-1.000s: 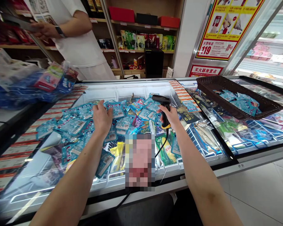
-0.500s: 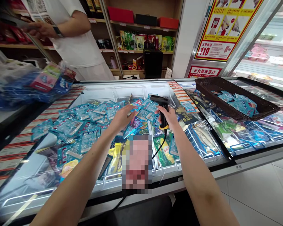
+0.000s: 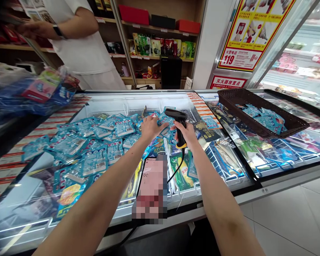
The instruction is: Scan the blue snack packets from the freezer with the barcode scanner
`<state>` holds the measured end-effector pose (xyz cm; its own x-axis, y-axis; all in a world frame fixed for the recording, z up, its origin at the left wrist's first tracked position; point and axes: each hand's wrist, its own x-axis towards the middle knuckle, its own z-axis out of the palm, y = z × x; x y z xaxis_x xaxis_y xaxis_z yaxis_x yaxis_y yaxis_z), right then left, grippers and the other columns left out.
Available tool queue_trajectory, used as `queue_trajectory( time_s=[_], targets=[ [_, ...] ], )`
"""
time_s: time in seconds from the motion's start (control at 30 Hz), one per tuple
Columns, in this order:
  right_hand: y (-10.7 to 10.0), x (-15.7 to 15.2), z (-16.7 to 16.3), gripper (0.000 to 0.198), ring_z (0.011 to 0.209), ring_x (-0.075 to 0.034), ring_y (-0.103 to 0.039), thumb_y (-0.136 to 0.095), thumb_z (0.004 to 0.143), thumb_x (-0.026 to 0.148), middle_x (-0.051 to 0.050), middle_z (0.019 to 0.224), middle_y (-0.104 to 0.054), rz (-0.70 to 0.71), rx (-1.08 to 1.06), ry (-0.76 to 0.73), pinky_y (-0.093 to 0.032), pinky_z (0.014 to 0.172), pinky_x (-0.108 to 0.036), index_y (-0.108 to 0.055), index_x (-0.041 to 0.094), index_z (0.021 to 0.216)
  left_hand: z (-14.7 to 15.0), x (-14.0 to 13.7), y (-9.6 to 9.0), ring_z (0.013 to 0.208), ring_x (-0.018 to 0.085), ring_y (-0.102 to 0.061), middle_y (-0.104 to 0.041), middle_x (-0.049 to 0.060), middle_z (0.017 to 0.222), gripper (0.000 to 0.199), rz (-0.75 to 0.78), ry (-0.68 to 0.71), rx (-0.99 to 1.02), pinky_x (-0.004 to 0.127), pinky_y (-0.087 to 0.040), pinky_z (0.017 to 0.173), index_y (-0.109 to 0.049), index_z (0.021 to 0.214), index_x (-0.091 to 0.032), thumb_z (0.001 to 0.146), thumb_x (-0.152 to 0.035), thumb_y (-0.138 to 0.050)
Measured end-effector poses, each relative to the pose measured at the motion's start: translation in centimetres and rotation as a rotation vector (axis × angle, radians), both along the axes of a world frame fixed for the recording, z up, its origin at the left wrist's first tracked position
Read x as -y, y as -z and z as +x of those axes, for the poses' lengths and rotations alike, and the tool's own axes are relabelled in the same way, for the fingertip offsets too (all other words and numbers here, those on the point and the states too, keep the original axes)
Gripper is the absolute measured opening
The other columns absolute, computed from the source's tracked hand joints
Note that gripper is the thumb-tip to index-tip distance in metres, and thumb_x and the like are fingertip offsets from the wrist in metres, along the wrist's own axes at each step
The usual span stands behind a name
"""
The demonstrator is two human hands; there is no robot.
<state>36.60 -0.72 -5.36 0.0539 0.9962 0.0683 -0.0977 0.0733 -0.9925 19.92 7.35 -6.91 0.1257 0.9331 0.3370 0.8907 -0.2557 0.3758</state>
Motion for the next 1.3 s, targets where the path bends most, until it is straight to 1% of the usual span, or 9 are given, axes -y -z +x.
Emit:
queue_trajectory(
  time_s=[0.13, 0.23, 0.33, 0.43, 0.5, 0.7, 0.93, 1.1, 1.3],
  targets=[
    [-0.5, 0.5, -0.1, 0.04, 0.046, -0.011, -0.057, -0.066, 0.077, 0.056, -0.006, 0.086, -0.071, 0.021, 0.002, -0.042, -0.046, 0.039, -0.025, -0.062, 0.019, 0.092, -0.3, -0.5, -0.1, 0.121, 0.04, -0.047, -0.059, 0.02, 0.121, 0.053, -0.072, 0.005, 0.073, 0.053, -0.039, 0.097, -0.065, 0.107, -0.016, 0.071, -0.055, -0.07],
    [-0.5, 0.5, -0.3, 0.041, 0.045, -0.012, -0.057, -0.067, 0.075, 0.056, -0.006, 0.083, -0.071, 0.009, 0.014, -0.034, -0.046, 0.039, -0.025, -0.062, 0.019, 0.09, -1.3, -0.7, -0.3, 0.108, 0.032, -0.057, -0.062, 0.016, 0.111, 0.052, -0.068, -0.005, 0.317, 0.045, -0.045, 0.092, -0.057, 0.112, -0.013, 0.07, -0.039, -0.074],
    [-0.3, 0.4, -0.5, 0.043, 0.044, -0.012, -0.056, -0.069, 0.073, 0.057, -0.007, 0.084, -0.071, 0.014, 0.019, -0.043, -0.046, 0.038, -0.026, -0.062, 0.019, 0.092, -3.1, -0.2, -0.7, 0.091, 0.022, -0.061, -0.063, 0.01, 0.101, 0.042, 0.022, 0.013, 0.637, 0.037, -0.05, 0.082, -0.053, 0.112, -0.015, 0.074, -0.027, -0.067],
    [-0.3, 0.5, -0.8, 0.043, 0.043, -0.012, -0.056, -0.069, 0.073, 0.057, -0.006, 0.086, -0.072, 0.039, 0.036, -0.082, -0.045, 0.037, -0.025, -0.063, 0.019, 0.092, -5.9, 1.2, -1.2, 0.074, 0.017, -0.06, -0.061, 0.004, 0.089, 0.039, 0.036, 0.06, 0.88, 0.033, -0.054, 0.066, -0.053, 0.114, -0.018, 0.077, -0.03, -0.063],
    [-0.4, 0.6, -1.1, 0.042, 0.042, -0.012, -0.056, -0.068, 0.074, 0.057, -0.006, 0.084, -0.073, 0.057, 0.055, -0.111, -0.045, 0.036, -0.026, -0.064, 0.019, 0.091, -8.0, 2.4, -1.2, 0.072, 0.017, -0.061, -0.061, 0.004, 0.089, 0.044, 0.053, 0.073, 0.954, 0.031, -0.054, 0.061, -0.052, 0.117, -0.02, 0.077, -0.035, -0.063],
    [-0.4, 0.8, -1.9, 0.039, 0.042, -0.012, -0.056, -0.068, 0.075, 0.054, -0.006, 0.086, -0.072, 0.073, 0.063, -0.137, -0.044, 0.036, -0.025, -0.063, 0.019, 0.091, -11.7, 4.2, -0.3, 0.072, 0.016, -0.062, -0.066, 0.006, 0.092, 0.042, 0.067, 0.019, 0.994, 0.028, -0.053, 0.06, -0.055, 0.115, -0.019, 0.08, -0.041, -0.06],
    [-1.1, 2.1, -2.9, 0.04, 0.043, -0.012, -0.057, -0.068, 0.078, 0.053, -0.007, 0.089, -0.073, 0.073, 0.166, -0.29, -0.044, 0.038, -0.026, -0.061, 0.019, 0.097, -11.8, 4.1, -0.5, 0.066, 0.014, -0.058, -0.063, 0.003, 0.08, 0.032, 0.069, 0.053, 1.056, 0.023, -0.047, 0.054, -0.059, 0.1, -0.018, 0.078, -0.04, -0.064],
    [-1.6, 2.6, -3.3, 0.038, 0.042, -0.012, -0.056, -0.066, 0.08, 0.053, -0.007, 0.086, -0.073, 0.087, 0.297, -0.368, -0.044, 0.039, -0.026, -0.062, 0.018, 0.095, -12.4, 3.8, 0.2, 0.067, 0.013, -0.058, -0.064, 0.004, 0.084, 0.033, 0.076, 0.049, 1.078, 0.023, -0.047, 0.055, -0.058, 0.101, -0.018, 0.079, -0.042, -0.062],
    [-1.6, 2.7, -3.4, 0.037, 0.042, -0.013, -0.057, -0.065, 0.081, 0.051, -0.009, 0.089, -0.073, 0.103, 0.297, -0.388, -0.044, 0.039, -0.027, -0.06, 0.017, 0.095, -12.2, 3.4, 0.9, 0.064, 0.012, -0.056, -0.058, 0.0, 0.077, 0.038, 0.086, -0.005, 1.073, 0.023, -0.047, 0.054, -0.054, 0.104, -0.019, 0.076, -0.042, -0.066]
  ],
)
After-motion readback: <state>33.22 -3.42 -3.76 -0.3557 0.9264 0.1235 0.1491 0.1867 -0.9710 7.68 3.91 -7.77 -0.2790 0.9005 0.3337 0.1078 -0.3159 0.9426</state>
